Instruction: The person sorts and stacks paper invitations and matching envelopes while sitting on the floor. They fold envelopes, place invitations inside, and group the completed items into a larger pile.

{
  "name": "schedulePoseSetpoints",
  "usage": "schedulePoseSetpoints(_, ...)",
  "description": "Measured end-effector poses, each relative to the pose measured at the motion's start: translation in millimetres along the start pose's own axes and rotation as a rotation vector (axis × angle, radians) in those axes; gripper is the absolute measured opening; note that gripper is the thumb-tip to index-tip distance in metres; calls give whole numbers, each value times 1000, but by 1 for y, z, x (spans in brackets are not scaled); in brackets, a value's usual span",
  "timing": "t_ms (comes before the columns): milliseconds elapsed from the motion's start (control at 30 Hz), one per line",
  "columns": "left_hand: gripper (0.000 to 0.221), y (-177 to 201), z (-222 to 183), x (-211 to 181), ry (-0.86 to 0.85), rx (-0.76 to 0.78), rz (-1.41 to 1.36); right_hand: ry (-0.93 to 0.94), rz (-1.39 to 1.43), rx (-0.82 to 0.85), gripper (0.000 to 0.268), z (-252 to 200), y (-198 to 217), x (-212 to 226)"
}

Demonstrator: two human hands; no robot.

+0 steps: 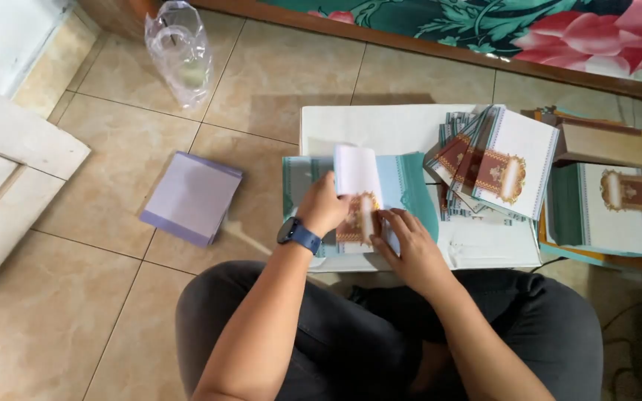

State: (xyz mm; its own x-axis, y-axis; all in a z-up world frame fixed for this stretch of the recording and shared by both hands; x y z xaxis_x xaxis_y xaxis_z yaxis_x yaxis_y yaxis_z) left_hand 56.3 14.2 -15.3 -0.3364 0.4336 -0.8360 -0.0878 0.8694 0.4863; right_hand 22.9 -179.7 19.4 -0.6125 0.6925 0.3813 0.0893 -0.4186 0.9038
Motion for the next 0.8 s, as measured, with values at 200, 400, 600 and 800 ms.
schedulePoseSetpoints(200,93,9,-16,-12,36,52,453,162,-106,3,46,0,-16,21)
schedulePoseSetpoints(400,73,-3,-16,-35,-416,-254,508,129,-210,108,49,5,-31,26)
schedulePoseSetpoints(600,60,-39,6,-7,-127,16,711,43,-454,333,71,12,-65,-11)
schedulePoseSetpoints(800,55,-34,11,-5,-113,63,667,-37,-477,518,83,80,-79,-34)
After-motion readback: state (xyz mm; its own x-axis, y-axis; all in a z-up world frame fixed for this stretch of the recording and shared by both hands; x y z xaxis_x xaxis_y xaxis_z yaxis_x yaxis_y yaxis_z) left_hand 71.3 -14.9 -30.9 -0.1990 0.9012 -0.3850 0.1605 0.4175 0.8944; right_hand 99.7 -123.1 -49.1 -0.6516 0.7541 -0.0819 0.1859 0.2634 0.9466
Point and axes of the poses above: each hand's wrist, its own z-axis towards the middle knuckle, its own y-axis out of the back of the hand, x = y × z, the point moved 6 cm from there along z, towards the middle knuckle, and after that the axes turned 12 degrees about -z, right-handed, at the moved point
